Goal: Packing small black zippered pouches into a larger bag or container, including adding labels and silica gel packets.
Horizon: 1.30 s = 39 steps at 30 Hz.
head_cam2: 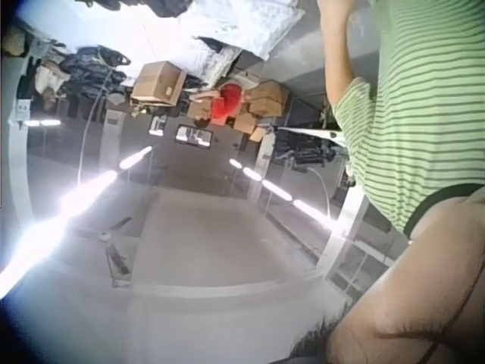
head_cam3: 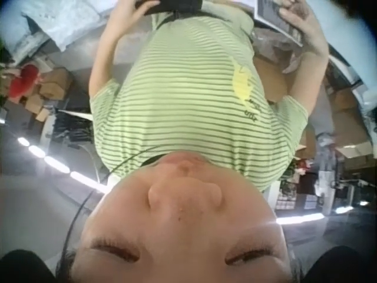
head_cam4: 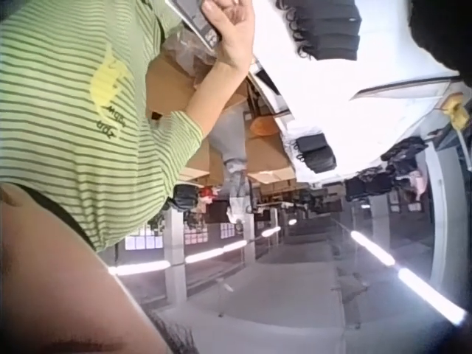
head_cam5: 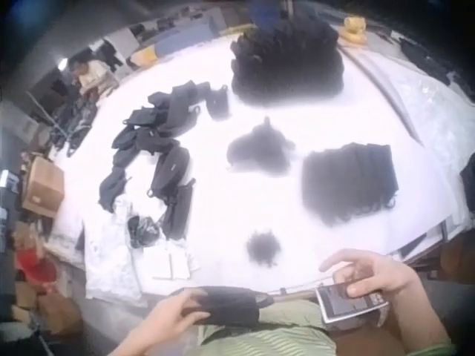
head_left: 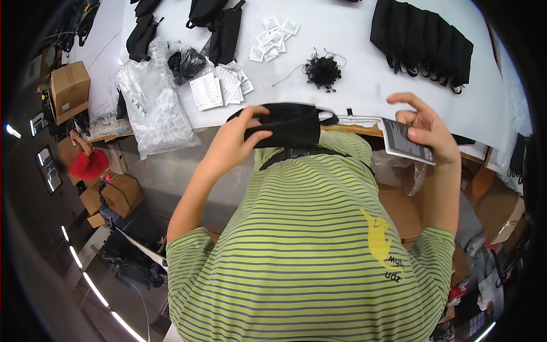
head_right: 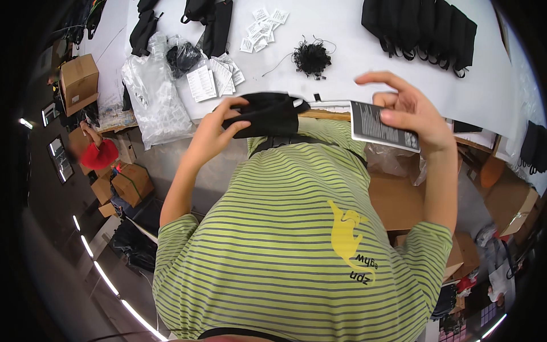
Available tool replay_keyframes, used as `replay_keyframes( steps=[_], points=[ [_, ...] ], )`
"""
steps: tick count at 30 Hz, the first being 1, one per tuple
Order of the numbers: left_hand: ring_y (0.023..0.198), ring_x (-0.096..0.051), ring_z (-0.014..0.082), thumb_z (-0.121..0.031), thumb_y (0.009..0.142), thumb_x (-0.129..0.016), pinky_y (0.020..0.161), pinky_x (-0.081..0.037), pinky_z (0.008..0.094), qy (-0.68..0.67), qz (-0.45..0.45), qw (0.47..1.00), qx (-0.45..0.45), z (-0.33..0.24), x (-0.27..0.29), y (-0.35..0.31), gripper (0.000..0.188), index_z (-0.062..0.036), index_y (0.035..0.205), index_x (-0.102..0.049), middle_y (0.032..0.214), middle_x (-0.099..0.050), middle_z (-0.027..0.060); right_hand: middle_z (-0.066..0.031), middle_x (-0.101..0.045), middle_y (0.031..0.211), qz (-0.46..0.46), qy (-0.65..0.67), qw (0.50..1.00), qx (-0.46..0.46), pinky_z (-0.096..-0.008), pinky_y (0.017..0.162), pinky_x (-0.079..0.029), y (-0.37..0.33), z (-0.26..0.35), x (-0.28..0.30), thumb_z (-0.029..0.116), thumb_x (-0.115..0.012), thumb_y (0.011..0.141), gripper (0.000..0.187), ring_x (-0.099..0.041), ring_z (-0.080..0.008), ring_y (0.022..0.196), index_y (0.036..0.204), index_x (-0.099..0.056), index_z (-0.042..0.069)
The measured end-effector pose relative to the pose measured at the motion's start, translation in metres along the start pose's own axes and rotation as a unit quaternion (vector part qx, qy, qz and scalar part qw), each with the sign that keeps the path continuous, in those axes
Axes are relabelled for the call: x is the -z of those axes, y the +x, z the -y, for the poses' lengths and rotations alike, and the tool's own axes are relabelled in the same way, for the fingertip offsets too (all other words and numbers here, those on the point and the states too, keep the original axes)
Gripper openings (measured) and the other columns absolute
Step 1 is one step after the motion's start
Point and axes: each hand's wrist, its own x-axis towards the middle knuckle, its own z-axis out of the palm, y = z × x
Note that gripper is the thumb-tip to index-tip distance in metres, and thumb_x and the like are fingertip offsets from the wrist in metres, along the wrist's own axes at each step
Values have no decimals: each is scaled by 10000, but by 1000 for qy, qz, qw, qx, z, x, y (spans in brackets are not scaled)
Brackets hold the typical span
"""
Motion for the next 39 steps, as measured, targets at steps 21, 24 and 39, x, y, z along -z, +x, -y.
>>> replay_keyframes(
  steps=[21, 24, 39],
  points=[
    [799, -568, 204, -173, 729, -690, 760, -404, 319, 117, 29, 948, -296, 9, 52, 5, 158, -73, 848, -660, 789, -615, 33, 13, -314, 438, -128, 473, 862, 131, -222, 395, -243, 159, -56, -98, 370, -499, 923, 338, -279, -86, 390, 737, -489, 88],
    [862, -562, 202, -180, 727, -691, 794, -391, 327, 122, 27, 938, -322, 21, 71, 2, 159, -85, 852, -664, 855, -624, 28, 37, -208, 401, -215, 457, 853, 132, -231, 378, -178, 163, -50, -124, 346, -491, 932, 364, -161, -80, 353, 662, -455, 104],
    [1222, -360, 339, -153, 674, -729, 959, -351, 433, 168, -26, 883, -438, 69, 120, 13, 212, -97, 858, -642, 1416, -329, 113, -98, -571, 524, -252, -659, 701, 102, -362, 515, -464, 155, -13, -231, 362, -630, 779, 294, -579, -276, 510, 674, -684, 92]
  ],
)
